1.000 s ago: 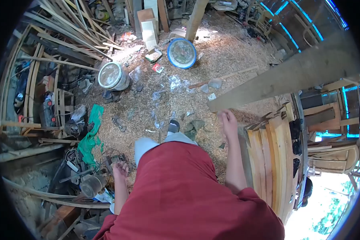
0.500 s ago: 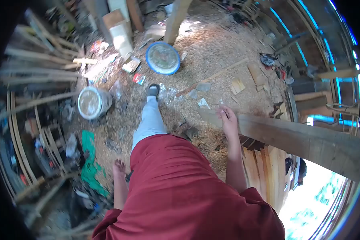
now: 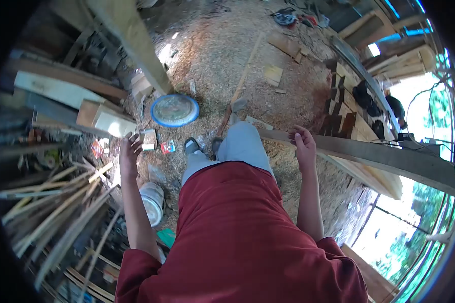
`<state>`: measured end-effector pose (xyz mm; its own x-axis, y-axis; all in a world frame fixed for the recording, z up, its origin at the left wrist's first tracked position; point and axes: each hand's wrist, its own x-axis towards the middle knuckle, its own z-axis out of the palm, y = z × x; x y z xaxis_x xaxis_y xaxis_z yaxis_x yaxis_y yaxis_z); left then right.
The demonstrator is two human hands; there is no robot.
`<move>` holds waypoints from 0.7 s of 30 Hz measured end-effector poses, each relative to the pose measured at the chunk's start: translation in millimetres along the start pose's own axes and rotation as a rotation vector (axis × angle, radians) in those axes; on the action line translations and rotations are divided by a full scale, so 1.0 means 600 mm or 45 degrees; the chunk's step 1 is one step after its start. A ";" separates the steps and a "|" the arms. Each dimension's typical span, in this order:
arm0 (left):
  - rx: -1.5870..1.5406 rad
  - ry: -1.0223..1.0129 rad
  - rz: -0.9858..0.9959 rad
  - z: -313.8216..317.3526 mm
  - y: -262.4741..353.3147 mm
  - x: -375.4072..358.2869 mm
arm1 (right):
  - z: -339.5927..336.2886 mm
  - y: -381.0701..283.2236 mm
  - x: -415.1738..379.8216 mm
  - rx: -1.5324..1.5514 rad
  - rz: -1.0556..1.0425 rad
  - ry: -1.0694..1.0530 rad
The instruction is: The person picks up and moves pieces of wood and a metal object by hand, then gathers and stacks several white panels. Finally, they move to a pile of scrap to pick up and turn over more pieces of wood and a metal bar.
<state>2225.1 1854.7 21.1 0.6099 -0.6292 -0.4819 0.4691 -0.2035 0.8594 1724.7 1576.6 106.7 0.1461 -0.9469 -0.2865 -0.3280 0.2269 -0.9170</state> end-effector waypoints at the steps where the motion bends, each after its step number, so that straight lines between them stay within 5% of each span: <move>1: -0.050 -0.062 0.011 0.034 0.027 0.028 | 0.000 0.001 0.008 0.013 0.005 0.035; 10: 0.035 -0.363 0.018 0.287 0.097 0.162 | 0.010 0.088 0.187 0.577 0.485 0.562; 21: 0.472 -0.107 -0.296 0.596 0.091 0.439 | -0.043 0.330 0.634 0.631 0.945 0.868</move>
<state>2182.9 1409.6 2.5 0.4538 -0.5907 -0.6673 0.3179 -0.5922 0.7404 1691.1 1255.6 -176.9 -0.5224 -0.4320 -0.7352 0.3082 0.7083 -0.6351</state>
